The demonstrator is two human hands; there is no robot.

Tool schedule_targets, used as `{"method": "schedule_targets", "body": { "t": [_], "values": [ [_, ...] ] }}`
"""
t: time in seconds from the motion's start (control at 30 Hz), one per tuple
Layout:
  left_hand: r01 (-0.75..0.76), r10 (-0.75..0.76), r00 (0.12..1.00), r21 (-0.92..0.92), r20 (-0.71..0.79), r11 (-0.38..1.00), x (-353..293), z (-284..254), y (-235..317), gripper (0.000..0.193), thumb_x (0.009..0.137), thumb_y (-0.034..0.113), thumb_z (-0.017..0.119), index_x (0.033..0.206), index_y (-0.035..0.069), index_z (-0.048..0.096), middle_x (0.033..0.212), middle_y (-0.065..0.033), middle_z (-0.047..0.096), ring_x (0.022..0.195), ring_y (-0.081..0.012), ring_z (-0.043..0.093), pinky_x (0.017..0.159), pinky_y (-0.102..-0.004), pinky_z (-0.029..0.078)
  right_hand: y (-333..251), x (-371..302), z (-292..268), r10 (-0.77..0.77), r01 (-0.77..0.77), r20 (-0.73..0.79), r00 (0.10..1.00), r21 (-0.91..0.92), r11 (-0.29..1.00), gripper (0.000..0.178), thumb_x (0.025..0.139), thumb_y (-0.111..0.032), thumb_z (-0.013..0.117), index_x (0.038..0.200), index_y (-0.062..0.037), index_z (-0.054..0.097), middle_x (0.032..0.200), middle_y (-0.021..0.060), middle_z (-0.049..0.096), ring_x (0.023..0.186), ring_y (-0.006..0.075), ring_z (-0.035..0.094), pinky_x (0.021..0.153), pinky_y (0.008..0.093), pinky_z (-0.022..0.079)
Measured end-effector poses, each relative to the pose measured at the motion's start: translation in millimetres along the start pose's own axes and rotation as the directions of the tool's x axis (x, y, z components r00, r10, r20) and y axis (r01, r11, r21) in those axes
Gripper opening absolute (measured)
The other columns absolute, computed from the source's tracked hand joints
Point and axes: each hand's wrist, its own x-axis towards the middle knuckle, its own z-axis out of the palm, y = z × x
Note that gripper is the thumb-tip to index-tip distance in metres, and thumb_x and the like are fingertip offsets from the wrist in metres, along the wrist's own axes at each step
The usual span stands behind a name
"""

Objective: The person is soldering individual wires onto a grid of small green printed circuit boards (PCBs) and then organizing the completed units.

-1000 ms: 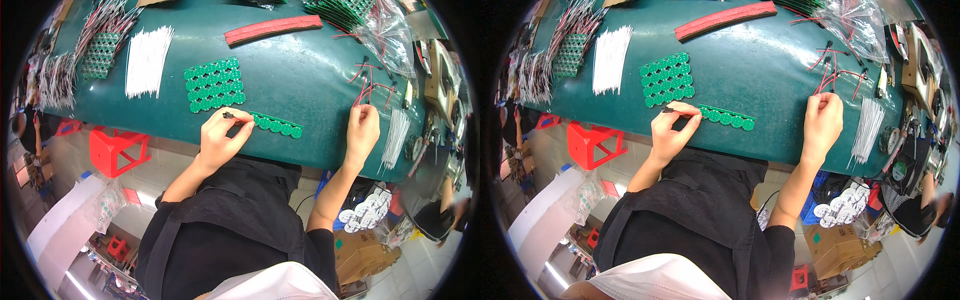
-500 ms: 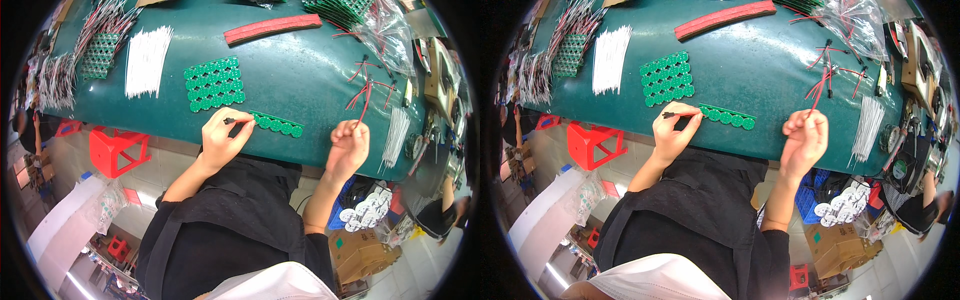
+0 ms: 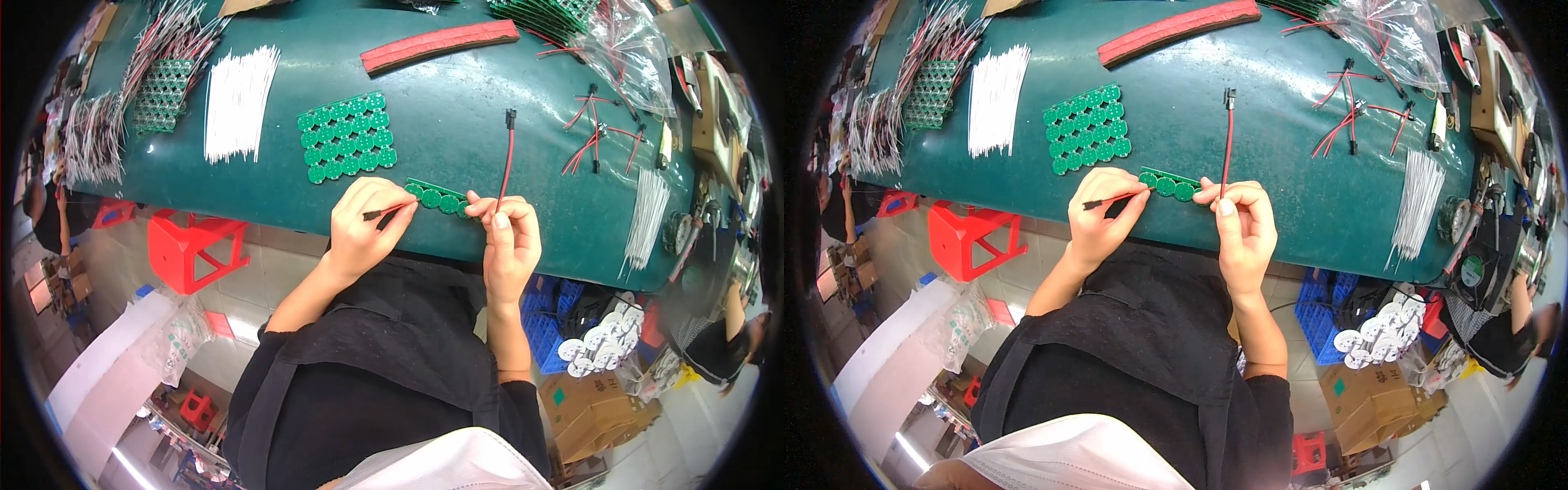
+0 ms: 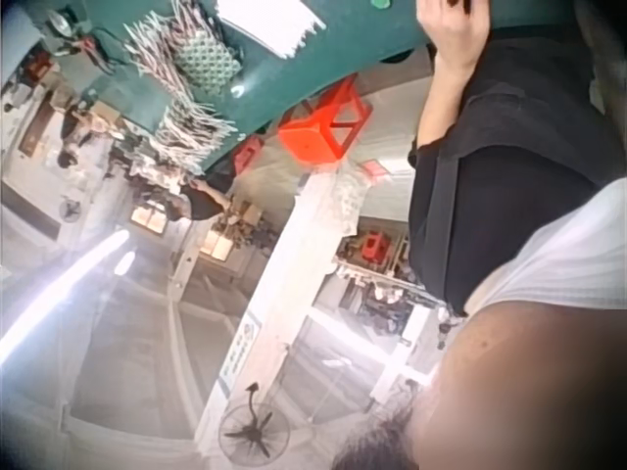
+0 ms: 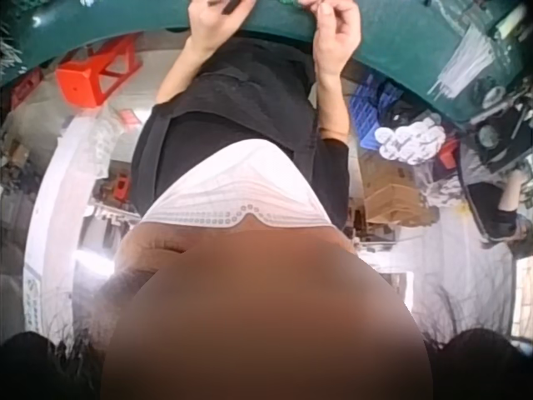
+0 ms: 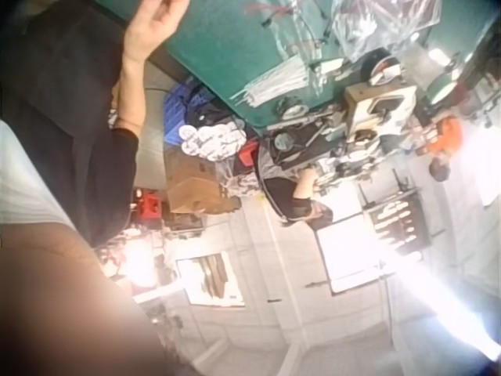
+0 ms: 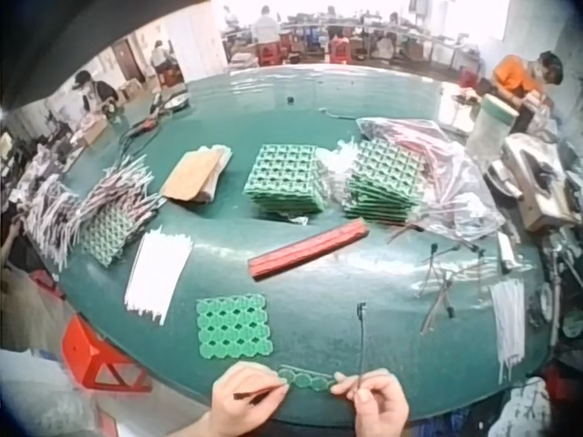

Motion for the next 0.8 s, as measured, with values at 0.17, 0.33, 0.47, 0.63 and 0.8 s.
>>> {"method": "schedule_targets", "body": {
  "t": [0.17, 0.33, 0.47, 0.63, 0.8],
  "values": [
    [0.063, -0.065, 0.997, -0.061, -0.034, 0.996, -2.2, -0.5, 0.4, 0.016, 0.073, -0.002, 0.077, 0.084, 0.004, 0.068, 0.083, -0.0065, 0.069, 0.074, -0.0231, 0.066, 0.069, -0.0332, 0.052, 1.7, 1.3, 2.7, -0.005, 0.005, 0.013, 1.000, -0.061, 0.998, 0.001, 0.096, 0.000, 0.052, 0.097, 0.0006, 0.053, 0.097, 0.0091, 0.055, 0.090, 0.0189, 0.063, 0.105, 0.0483, 0.045],
    [0.143, -0.141, 0.988, -0.040, 0.066, 0.989, 8.7, -8.3, 2.1, 0.014, 0.077, 0.001, 0.076, 0.087, 0.002, 0.068, 0.084, -0.0074, 0.069, 0.073, -0.0213, 0.066, 0.066, -0.0313, 0.053, -0.7, 5.6, 4.1, 0.023, -0.022, 0.012, 1.000, -0.083, 0.996, 0.001, 0.097, 0.001, 0.052, 0.096, 0.0009, 0.053, 0.097, 0.0075, 0.053, 0.090, 0.0175, 0.063, 0.106, 0.0462, 0.044],
    [0.241, -0.226, 0.959, -0.070, 0.173, 0.968, 19.9, -14.5, 1.3, 0.014, 0.082, 0.004, 0.074, 0.093, 0.000, 0.066, 0.084, -0.0070, 0.069, 0.072, -0.0170, 0.067, 0.062, -0.0278, 0.054, -1.9, 8.2, 3.6, 0.051, -0.049, 0.018, 0.999, -0.095, 0.994, 0.001, 0.097, 0.000, 0.053, 0.096, 0.0010, 0.053, 0.097, 0.0072, 0.053, 0.090, 0.0166, 0.063, 0.105, 0.0438, 0.044],
    [0.272, -0.228, 0.921, -0.105, 0.315, 0.956, 30.0, -19.8, -5.8, 0.019, 0.085, 0.005, 0.071, 0.102, 0.000, 0.064, 0.087, -0.0068, 0.067, 0.074, -0.0157, 0.067, 0.063, -0.0266, 0.054, -0.3, 9.2, 2.9, 0.043, -0.040, 0.028, 0.999, -0.103, 0.994, 0.002, 0.097, -0.001, 0.054, 0.096, 0.0014, 0.053, 0.097, 0.0076, 0.053, 0.090, 0.0165, 0.063, 0.104, 0.0420, 0.045],
    [0.283, -0.219, 0.863, -0.077, 0.455, 0.956, 48.8, -29.2, -4.5, 0.020, 0.086, 0.002, 0.069, 0.104, -0.003, 0.064, 0.090, -0.0077, 0.066, 0.072, -0.0126, 0.064, 0.066, -0.0249, 0.052, -1.1, 10.1, 3.2, 0.045, -0.041, 0.024, 0.999, -0.153, 0.987, 0.004, 0.098, -0.004, 0.052, 0.096, -0.0013, 0.053, 0.093, 0.0069, 0.056, 0.088, 0.0165, 0.062, 0.105, 0.0513, 0.044]
  ]
}}
